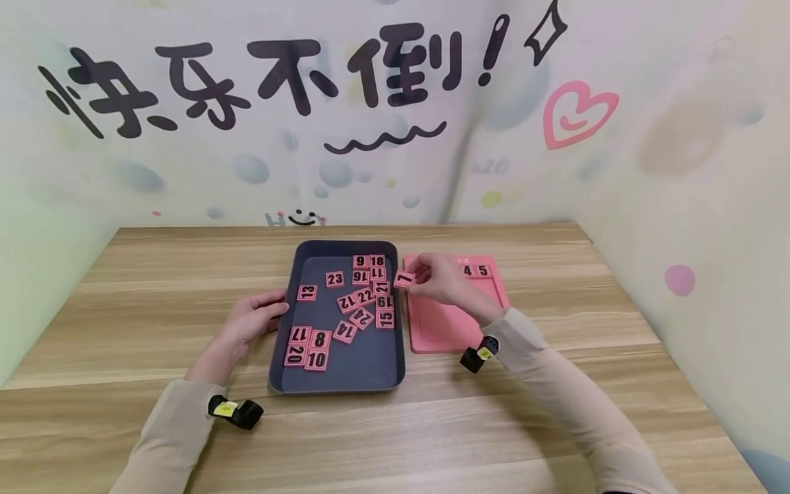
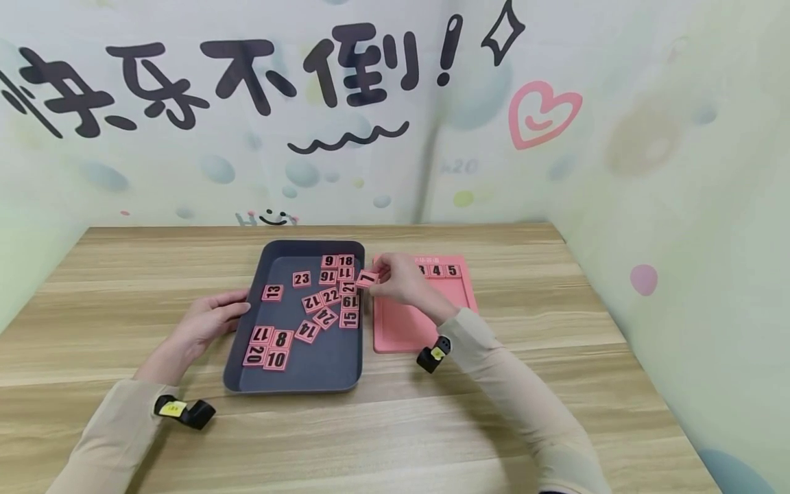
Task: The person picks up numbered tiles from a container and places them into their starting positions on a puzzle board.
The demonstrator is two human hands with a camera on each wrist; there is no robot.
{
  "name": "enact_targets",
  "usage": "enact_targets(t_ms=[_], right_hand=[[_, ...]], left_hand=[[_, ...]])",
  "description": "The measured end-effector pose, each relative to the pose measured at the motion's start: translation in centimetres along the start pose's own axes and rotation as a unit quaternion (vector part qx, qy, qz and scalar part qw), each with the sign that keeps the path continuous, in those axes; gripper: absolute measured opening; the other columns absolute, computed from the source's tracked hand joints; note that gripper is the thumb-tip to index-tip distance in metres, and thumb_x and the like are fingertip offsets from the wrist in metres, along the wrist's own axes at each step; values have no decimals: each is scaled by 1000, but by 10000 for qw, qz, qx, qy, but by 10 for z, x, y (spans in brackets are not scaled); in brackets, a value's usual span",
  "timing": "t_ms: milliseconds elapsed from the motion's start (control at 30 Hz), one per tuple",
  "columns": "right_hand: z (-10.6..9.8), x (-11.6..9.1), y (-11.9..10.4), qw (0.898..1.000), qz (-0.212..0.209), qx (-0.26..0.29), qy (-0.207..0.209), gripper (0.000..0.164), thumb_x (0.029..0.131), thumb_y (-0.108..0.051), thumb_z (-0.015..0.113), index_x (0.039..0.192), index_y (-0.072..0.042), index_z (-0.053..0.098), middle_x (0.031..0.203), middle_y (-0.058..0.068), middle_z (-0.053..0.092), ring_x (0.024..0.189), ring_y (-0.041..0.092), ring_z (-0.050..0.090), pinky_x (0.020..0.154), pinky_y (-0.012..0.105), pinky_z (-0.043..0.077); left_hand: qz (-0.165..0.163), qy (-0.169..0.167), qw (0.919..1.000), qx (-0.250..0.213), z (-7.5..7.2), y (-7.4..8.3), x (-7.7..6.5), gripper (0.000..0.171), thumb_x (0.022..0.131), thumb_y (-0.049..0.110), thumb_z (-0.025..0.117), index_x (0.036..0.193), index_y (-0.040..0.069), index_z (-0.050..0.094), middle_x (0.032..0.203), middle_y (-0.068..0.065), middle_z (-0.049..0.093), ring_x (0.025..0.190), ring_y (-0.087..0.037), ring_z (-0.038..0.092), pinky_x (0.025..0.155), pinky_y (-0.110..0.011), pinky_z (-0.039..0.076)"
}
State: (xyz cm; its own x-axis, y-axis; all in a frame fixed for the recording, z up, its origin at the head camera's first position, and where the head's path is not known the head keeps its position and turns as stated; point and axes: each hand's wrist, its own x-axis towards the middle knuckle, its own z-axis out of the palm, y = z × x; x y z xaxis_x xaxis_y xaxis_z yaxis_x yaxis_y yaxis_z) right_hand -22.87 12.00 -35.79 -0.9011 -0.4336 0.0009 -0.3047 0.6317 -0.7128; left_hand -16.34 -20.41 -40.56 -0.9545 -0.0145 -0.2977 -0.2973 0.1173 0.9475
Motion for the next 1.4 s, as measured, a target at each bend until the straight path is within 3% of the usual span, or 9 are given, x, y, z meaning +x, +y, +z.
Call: enact_targets(t_ms=[167, 667, 1033, 1200, 1400], right_hand=[[-5, -8, 14, 9999, 6, 19, 106, 25, 75, -1, 73, 95, 6, 62, 88, 15, 64, 80, 25, 62, 72, 32, 53], [-17, -25, 53, 9980, 475, -350, 228, 23, 74, -3, 74, 93, 5, 64, 88, 14, 64, 82, 24, 59, 75, 34, 51], [-18, -23, 59, 9902, 1169, -685, 336, 22, 73, -9, 78, 85, 2, 63, 78, 9, 62, 70, 19, 52, 61, 26, 44], [-16, -18, 60, 9861, 1418, -828, 262, 18, 74, -13, 78, 75, -2, 64, 69, 4, 59, 63, 15, 48, 56, 23, 39], [-12, -11, 61, 9856, 1430, -870, 247, 32, 75, -13, 76, 54, -7, 52, 50, -3, 39, 51, 9, 36, 48, 21, 28]], left_hand=[[-23, -39, 10000, -47, -2, -4, 3, 53, 89, 10, 57, 138, -4, 41, 140, -23, 41, 83, 4, 60, 74, -17, 51], [-112, -5, 9999, 51, 1, 6, -4, 50, 93, 7, 53, 139, -5, 39, 140, -24, 40, 84, 3, 59, 73, -16, 51], [-159, -81, 9998, 76, 2, 8, -5, 49, 94, 9, 52, 139, -4, 39, 142, -24, 37, 87, 2, 58, 75, -16, 50], [-130, -86, 9999, 51, 2, 8, -4, 49, 94, 8, 52, 139, -4, 39, 142, -25, 37, 86, 2, 58, 75, -16, 50], [-121, -103, 9999, 34, 1, 7, -4, 49, 94, 8, 52, 139, -4, 39, 142, -24, 37, 85, 3, 58, 75, -16, 50]])
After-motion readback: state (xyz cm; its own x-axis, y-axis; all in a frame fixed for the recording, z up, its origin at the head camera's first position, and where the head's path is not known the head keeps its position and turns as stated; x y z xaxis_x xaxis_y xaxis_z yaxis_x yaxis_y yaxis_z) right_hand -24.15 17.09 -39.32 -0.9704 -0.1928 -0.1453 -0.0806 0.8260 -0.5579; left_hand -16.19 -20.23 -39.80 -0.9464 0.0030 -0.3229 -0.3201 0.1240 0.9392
